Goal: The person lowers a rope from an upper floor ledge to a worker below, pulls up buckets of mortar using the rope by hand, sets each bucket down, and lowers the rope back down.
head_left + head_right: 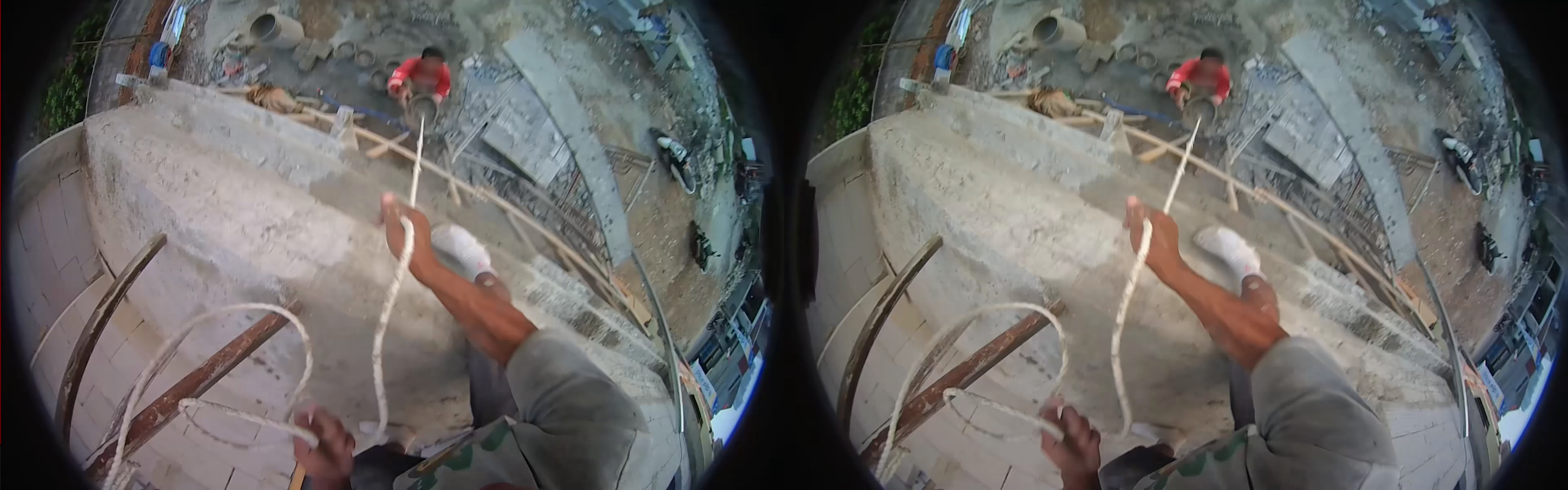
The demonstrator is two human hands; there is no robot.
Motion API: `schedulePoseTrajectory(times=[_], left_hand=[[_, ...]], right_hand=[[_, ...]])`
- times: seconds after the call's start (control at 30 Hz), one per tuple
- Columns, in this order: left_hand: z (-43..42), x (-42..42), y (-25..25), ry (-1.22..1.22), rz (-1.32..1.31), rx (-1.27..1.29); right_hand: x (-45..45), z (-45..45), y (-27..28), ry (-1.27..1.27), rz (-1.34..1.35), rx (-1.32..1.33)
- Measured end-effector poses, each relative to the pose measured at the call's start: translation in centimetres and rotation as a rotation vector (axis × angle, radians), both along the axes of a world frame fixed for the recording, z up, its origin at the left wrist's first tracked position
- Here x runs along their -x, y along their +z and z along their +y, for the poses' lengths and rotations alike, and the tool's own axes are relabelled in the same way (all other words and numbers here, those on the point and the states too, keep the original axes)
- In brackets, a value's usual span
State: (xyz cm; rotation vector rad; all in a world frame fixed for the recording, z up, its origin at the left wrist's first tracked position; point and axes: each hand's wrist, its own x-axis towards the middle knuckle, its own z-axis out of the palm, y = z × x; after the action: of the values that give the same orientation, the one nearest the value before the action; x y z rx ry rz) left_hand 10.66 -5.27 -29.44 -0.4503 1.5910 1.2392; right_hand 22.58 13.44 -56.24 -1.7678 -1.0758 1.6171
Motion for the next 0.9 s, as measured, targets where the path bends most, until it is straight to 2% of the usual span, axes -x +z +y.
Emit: schedulePoseTrajectory(times=[0.03,0.07,0.1,0.13,0.17,0.2,0.27,0.3,0.37,0.43,0.47,0.5,0.57,0.6,0.63,0.67,0.73,0.77,0.8,0.87,0.9], left_hand=[[0.8,-0.2,-5.8,-0.316,0.251,0.085],[2.0,-0.2,-12.8,-0.601,0.392,0.129],[3.4,0.2,-19.5,-0.895,0.417,0.050],[7.8,-1.9,-22.8,-1.407,0.668,-0.055],[12.2,-3.9,-26.1,-1.791,1.044,-0.218],[12.4,-4.9,-30.8,-1.535,1.218,-0.388],[15.7,-8.6,-29.6,-1.059,0.867,-0.505],[16.1,-8.4,-27.1,-1.016,0.666,-0.377],[17.7,-8.1,-20.9,-0.855,0.301,-0.094],[9.4,-6.4,-19.8,-0.572,0.019,0.203],[6.4,-5.3,-18.5,-0.553,0.051,0.039],[3.7,-4.1,-17.5,-0.522,0.079,-0.099],[5.0,-6.1,-12.6,-0.436,-0.036,-0.300],[4.4,-6.0,-11.6,-0.421,-0.031,-0.329],[2.2,-5.4,-9.9,-0.421,-0.028,-0.343],[0.5,-4.6,-9.0,-0.433,-0.027,-0.380],[0.1,-4.7,-8.2,-0.430,0.014,-0.382],[0.0,-5.3,-7.9,-0.414,0.059,-0.336],[-0.8,-4.8,-8.1,-0.431,0.086,-0.256],[-2.7,-3.8,-8.8,-0.461,0.120,-0.101],[-3.4,-3.5,-9.3,-0.463,0.098,-0.163]], right_hand=[[-1.6,0.9,3.0,0.038,0.008,-0.018],[-2.7,0.3,5.8,0.064,0.021,-0.006],[-3.0,-0.6,8.0,0.103,0.056,-0.138],[-3.1,-1.2,10.9,0.248,0.087,-0.067],[-2.9,-0.7,15.4,0.317,0.164,0.303],[-1.8,-3.5,16.4,0.369,0.126,-0.151],[-1.8,-4.7,21.2,0.528,0.305,-0.408],[-1.9,-4.6,23.8,0.659,0.401,-0.374],[-3.0,-1.7,27.8,1.171,0.559,-0.321],[-5.4,-2.9,28.6,1.098,0.806,-0.377],[-7.5,-5.0,26.1,0.764,0.942,-0.477],[-8.8,-3.1,22.7,0.657,0.919,-0.636],[-16.5,1.8,15.8,0.759,0.421,-0.102],[-18.5,1.7,8.6,0.594,0.488,0.042],[-19.5,-1.0,0.2,0.610,-0.012,0.011],[-17.6,-3.2,-5.8,0.648,-0.302,0.158],[-11.1,-8.4,-15.9,0.667,-0.259,-0.108],[-7.3,-9.4,-18.9,0.816,-0.310,-0.235],[-3.8,-9.9,-21.5,0.716,-0.263,-0.424],[-0.5,-9.5,-24.9,0.792,-0.240,-0.267],[0.3,-9.5,-25.4,0.828,-0.241,-0.176]])
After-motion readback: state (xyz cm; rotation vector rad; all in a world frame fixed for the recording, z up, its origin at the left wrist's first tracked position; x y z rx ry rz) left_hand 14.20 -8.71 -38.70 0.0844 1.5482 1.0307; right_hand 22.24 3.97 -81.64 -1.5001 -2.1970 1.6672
